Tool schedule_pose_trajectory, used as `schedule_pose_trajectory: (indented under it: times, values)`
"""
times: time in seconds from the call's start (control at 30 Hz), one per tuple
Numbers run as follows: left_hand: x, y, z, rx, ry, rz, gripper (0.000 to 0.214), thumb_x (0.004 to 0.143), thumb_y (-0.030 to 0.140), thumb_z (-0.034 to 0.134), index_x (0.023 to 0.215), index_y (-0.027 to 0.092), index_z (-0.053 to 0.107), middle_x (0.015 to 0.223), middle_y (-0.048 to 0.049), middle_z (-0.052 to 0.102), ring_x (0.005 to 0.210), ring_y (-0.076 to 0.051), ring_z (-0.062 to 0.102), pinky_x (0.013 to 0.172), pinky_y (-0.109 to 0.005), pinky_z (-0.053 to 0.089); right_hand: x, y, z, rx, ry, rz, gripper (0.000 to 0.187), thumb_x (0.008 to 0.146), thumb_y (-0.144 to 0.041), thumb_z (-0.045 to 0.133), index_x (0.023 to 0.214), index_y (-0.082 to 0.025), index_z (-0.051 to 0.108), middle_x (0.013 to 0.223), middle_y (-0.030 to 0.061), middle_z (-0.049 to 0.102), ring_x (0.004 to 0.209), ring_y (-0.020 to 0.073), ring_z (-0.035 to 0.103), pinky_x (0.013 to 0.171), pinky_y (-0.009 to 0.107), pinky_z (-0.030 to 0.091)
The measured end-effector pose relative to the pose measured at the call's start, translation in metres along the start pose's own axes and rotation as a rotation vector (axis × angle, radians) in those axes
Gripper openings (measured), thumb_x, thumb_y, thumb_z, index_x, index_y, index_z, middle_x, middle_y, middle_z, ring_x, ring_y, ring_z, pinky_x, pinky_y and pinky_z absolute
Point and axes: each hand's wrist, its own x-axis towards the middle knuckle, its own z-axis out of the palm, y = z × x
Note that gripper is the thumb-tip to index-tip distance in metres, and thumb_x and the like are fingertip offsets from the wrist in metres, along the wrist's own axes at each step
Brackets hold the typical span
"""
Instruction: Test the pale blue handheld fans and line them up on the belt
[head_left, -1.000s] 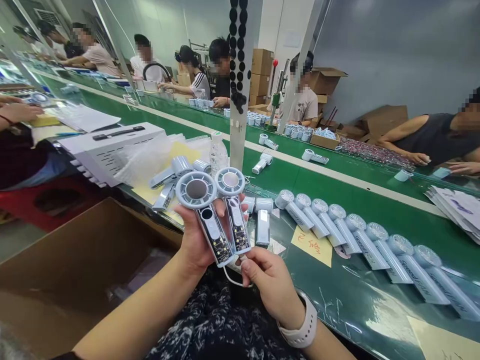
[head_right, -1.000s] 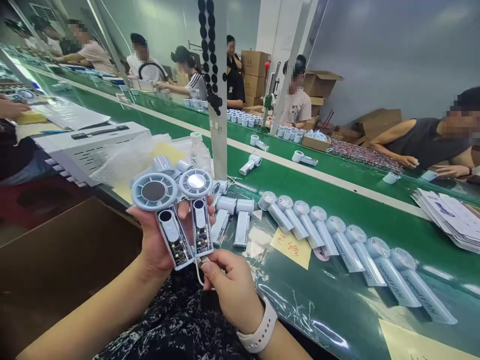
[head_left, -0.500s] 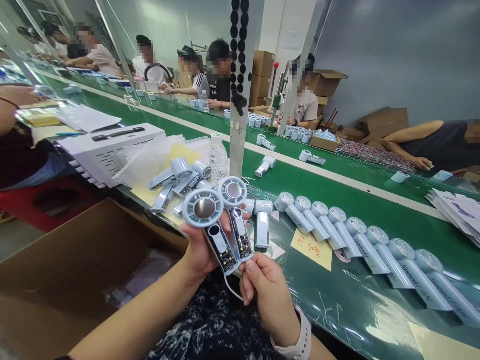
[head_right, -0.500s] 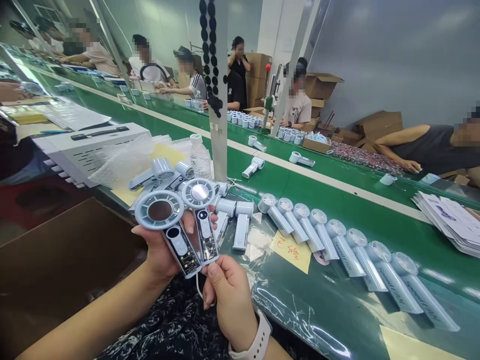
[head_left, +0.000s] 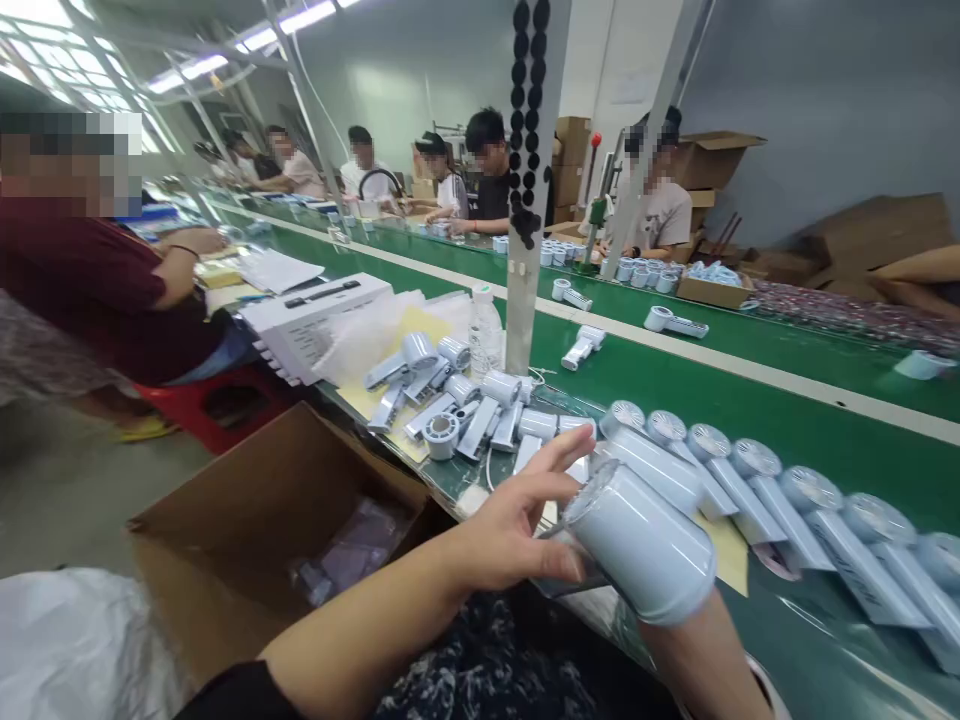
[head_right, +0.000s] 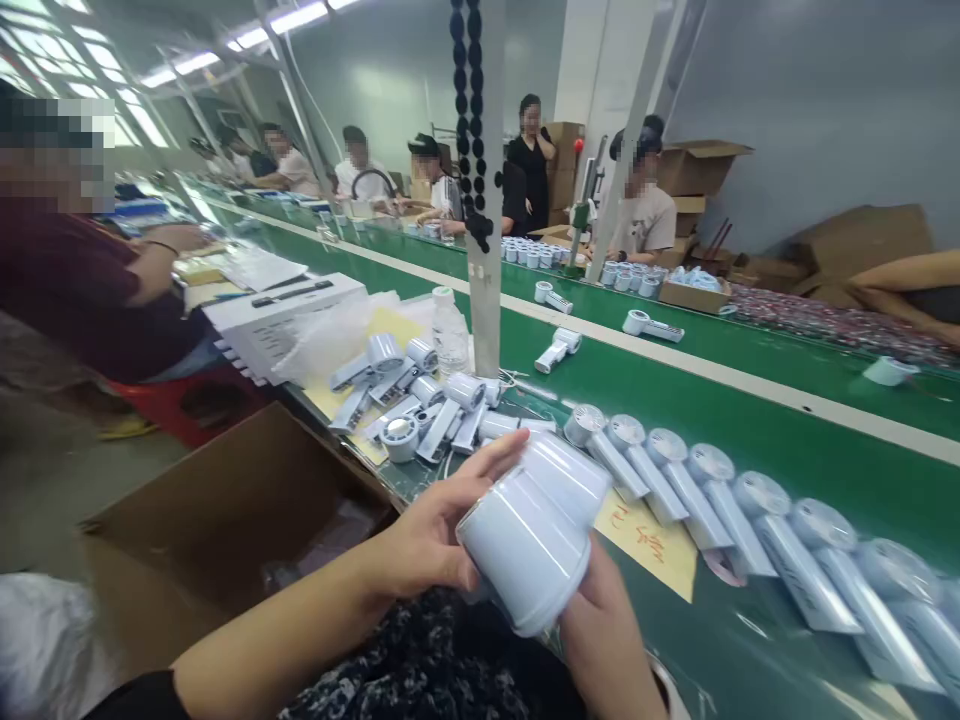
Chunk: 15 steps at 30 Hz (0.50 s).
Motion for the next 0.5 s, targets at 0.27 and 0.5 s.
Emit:
schedule_pose_trajectory:
  times: [0.27,0.5]
  values:
    - [0.017,-0.015,-0.01,-0.322,0.325,-0.165,0.051,0.081,0.067,0.066,0.091,0.017,0.069,0.069,-0.0008,0.061,0.057,-0.013,0.054,0.06,-0.028,0.049,0.005,0.007,-0.01,0.226,0.077,0.096,0.053,0.07,-0.06,0.083,0.107,-0.024,0.071,0.109,0.0151,0.073,0.102,0.0359,0.067,0.091,0.051,0.054]
    - [0.001,-0.015,-0.013,-0.365,0.157,-0.148,0.055,0.067,0.04,0.088,0.115,0.025,0.066,0.089,-0.0017,0.064,0.076,-0.016,0.059,0.072,-0.03,0.052,0.007,-0.009,0.024,0.401,0.104,0.046,0.043,0.076,-0.064,0.077,0.094,-0.026,0.067,0.09,0.0042,0.066,0.075,0.0211,0.062,0.072,0.036,0.053]
